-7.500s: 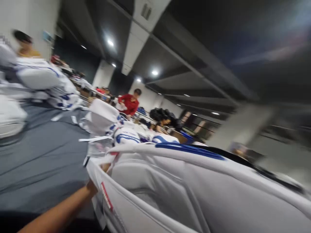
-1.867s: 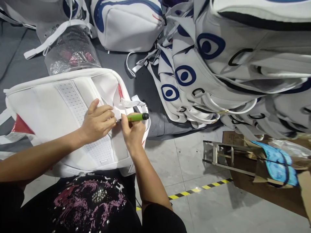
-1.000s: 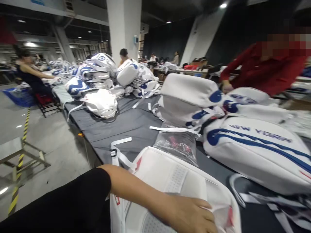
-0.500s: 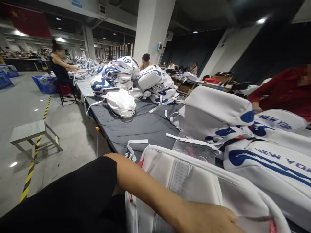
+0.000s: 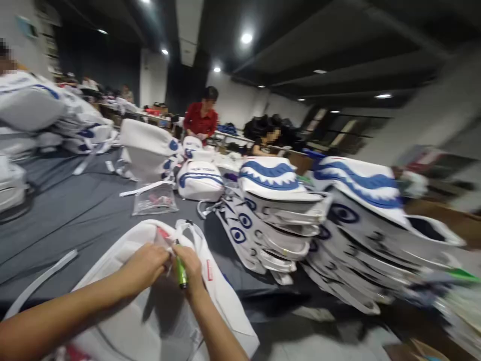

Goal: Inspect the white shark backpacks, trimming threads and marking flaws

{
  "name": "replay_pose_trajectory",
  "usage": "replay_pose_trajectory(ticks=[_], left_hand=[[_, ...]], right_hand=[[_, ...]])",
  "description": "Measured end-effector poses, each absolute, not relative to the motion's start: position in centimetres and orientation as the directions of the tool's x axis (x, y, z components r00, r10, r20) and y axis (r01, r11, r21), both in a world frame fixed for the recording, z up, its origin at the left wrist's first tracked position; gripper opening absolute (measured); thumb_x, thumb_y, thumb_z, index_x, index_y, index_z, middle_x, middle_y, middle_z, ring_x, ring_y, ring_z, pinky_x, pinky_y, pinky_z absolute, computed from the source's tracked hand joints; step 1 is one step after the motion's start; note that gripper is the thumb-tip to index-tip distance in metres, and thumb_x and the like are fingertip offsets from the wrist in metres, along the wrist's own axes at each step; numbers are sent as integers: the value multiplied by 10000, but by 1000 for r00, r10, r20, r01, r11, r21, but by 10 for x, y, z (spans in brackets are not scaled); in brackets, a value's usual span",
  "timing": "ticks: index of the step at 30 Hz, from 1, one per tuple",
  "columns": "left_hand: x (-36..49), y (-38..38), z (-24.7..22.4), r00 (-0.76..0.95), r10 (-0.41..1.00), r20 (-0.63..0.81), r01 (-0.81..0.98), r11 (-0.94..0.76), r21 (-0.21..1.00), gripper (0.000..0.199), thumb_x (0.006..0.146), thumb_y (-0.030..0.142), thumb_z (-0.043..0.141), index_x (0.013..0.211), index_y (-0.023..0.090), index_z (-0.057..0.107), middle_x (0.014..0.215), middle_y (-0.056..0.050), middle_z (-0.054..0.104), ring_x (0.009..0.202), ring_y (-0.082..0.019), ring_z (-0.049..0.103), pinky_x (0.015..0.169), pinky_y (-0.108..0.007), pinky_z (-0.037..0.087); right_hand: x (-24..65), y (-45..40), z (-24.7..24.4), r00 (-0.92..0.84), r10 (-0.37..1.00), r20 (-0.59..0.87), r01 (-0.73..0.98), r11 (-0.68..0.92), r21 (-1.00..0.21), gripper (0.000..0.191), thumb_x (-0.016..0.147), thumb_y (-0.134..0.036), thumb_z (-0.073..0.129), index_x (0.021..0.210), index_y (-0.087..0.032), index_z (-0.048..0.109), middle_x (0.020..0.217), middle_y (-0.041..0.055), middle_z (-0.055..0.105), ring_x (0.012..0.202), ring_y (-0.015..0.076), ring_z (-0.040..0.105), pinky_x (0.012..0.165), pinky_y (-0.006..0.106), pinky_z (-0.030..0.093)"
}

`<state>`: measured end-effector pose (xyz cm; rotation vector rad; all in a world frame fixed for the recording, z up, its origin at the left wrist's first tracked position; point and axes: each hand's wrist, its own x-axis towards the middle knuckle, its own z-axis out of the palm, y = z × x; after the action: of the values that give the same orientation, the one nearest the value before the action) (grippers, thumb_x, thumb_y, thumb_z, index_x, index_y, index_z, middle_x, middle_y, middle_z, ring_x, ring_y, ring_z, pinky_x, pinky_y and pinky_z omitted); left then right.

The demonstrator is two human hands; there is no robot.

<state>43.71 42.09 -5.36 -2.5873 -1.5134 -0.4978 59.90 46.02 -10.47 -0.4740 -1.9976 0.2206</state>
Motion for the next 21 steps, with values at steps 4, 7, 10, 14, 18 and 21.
replay_pose_trajectory(ticks=[4,7,10,14,18,21], left_hand=[[414,434,-60,430,828,359,827,-521,212,77,851,171,643,909,208,678,859,-53,755,793,-252,720,691,-373,576],[404,431,-39,429,830,357,852,-502,145,154,918,148,583,1024,216,672,1021,-66,736,1022,-282,678,859,-431,568],[396,443,-22,445,817,368,866,-497,57,323,885,95,599,1180,219,644,1211,-94,685,1306,-336,532,1103,-566,431],[384,486,-26,322,932,169,926,-347,151,702,782,182,727,1445,196,495,1638,-177,312,1490,-385,336,1103,-536,459],[381,522,-42,353,927,-127,933,-338,122,907,745,136,679,1582,140,331,1647,-203,311,1399,-368,492,1075,-488,491],[387,520,-49,515,855,-68,857,-514,28,876,792,200,681,1595,202,331,1628,-165,373,1451,-335,441,1150,-489,413]], right_hand=[[617,465,-105,-355,459,815,260,885,-385,343,969,-180,580,1305,-245,597,1023,61,758,900,190,721,807,345,591],[603,460,-101,-344,504,792,260,862,-436,356,949,-167,588,1295,-249,592,1033,60,762,894,195,723,813,352,586],[585,453,-96,-321,535,781,274,842,-464,339,945,-175,590,1278,-239,590,1065,71,760,910,199,724,825,354,586],[563,438,-105,-164,556,815,327,810,-487,294,947,-162,544,1230,-230,589,902,51,722,773,187,676,714,337,560],[553,430,-127,-133,516,846,405,808,-429,275,908,-150,529,1160,-234,602,754,13,612,662,180,579,613,315,493],[556,437,-142,-94,507,857,421,800,-427,264,910,-152,534,1144,-251,608,739,2,611,645,178,588,604,307,509]])
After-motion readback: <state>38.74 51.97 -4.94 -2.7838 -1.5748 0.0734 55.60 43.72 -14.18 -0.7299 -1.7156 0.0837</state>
